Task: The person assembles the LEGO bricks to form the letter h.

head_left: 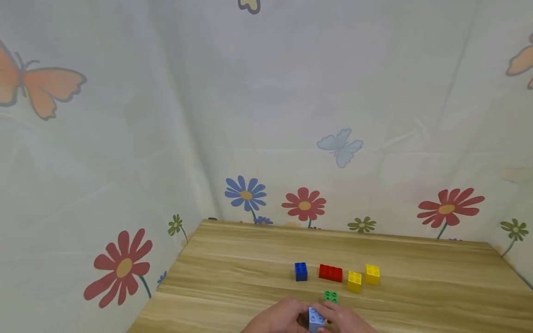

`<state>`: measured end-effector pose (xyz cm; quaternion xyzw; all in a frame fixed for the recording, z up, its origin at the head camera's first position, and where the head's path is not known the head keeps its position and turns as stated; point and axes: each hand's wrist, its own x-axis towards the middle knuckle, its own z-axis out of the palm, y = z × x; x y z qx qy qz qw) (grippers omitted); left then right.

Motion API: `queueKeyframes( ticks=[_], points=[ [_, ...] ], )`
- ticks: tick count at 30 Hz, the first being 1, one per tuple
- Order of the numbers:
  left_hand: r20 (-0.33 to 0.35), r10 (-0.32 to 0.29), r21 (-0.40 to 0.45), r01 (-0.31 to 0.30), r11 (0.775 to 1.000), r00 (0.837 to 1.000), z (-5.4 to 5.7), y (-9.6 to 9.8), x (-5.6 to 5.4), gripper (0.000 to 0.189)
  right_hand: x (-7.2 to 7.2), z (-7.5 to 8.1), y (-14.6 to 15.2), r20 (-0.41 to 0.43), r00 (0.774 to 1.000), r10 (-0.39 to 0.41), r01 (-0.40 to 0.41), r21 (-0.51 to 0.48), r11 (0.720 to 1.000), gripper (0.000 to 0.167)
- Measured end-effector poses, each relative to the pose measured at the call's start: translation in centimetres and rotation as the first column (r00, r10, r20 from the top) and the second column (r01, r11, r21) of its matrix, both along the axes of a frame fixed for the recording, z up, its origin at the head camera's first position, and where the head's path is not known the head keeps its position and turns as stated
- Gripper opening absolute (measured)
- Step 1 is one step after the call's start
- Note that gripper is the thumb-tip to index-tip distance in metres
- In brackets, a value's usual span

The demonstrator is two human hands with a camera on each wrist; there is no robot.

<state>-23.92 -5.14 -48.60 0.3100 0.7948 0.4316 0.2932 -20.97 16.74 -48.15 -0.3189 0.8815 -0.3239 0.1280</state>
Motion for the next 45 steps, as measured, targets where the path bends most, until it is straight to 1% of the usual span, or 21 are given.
queueKeyframes(
  ticks=[5, 8, 13, 18, 20, 23, 25, 28, 32, 34, 41, 45],
  points=[
    [-0.024, 0.007, -0.016, -0.007, 1.000, 1.000, 0.0, 0.2, 0.1, 0.020, -0.1, 0.0, 0.3, 0.056, 0.998, 0.001, 0.003, -0.073, 0.997, 0.048],
    [-0.035, 0.012, -0.034, -0.013, 0.999, 0.999, 0.0, 0.3, 0.1, 0.019, -0.1, 0.0, 0.4, 0.061, 0.998, 0.014, -0.008, -0.098, 0.995, 0.047],
    [-0.024, 0.029, -0.048, -0.031, 0.998, 0.999, 0.1, 0.4, 0.4, 0.018, -0.2, -0.1, 0.3, 0.078, 0.997, 0.017, -0.007, -0.129, 0.992, 0.044],
    [-0.005, 0.044, -0.023, -0.044, 0.999, 0.999, 0.0, 0.4, 0.5, 0.019, -0.2, -0.1, 0.3, 0.134, 0.991, 0.019, 0.007, -0.186, 0.983, 0.043],
    [0.011, 0.045, -0.007, -0.045, 0.999, 0.999, -0.1, 0.3, 0.5, 0.019, -0.1, -0.1, 0.5, 0.153, 0.988, 0.017, 0.015, -0.206, 0.979, 0.045],
    [0.072, 0.062, 0.014, -0.063, 0.998, 0.995, -0.3, 0.1, 0.4, 0.022, -0.1, -0.1, 0.9, 0.163, 0.987, 0.007, 0.028, -0.213, 0.977, 0.047],
    [0.109, 0.078, 0.021, -0.081, 0.996, 0.991, -0.4, -0.1, 0.3, 0.025, -0.1, -0.1, 1.2, 0.157, 0.988, -0.008, 0.040, -0.200, 0.979, 0.047],
    [0.123, 0.110, 0.013, -0.113, 0.994, 0.986, -0.4, -0.5, 0.0, 0.026, -0.1, 0.0, 1.6, 0.143, 0.989, -0.046, 0.068, -0.154, 0.986, 0.045],
    [0.064, 0.144, -0.036, -0.142, 0.989, 0.987, -0.4, -0.9, -0.6, 0.023, -0.1, 0.0, 2.0, 0.087, 0.993, -0.079, 0.086, -0.085, 0.993, 0.042],
    [0.046, 0.167, -0.060, -0.164, 0.985, 0.985, -0.3, -1.0, -0.8, 0.022, -0.2, 0.0, 2.3, 0.061, 0.994, -0.085, 0.089, -0.060, 0.994, 0.041],
    [-0.073, 0.216, -0.119, -0.224, 0.967, 0.974, -0.2, -1.7, -1.5, 0.020, -0.4, -0.2, 3.0, 0.005, 0.993, -0.118, 0.118, 0.006, 0.993, 0.036],
    [-0.097, 0.235, -0.126, -0.247, 0.961, 0.967, -0.1, -2.2, -2.0, 0.020, -0.4, -0.1, 3.5, -0.020, 0.990, -0.141, 0.141, 0.016, 0.990, 0.035]
  ],
)
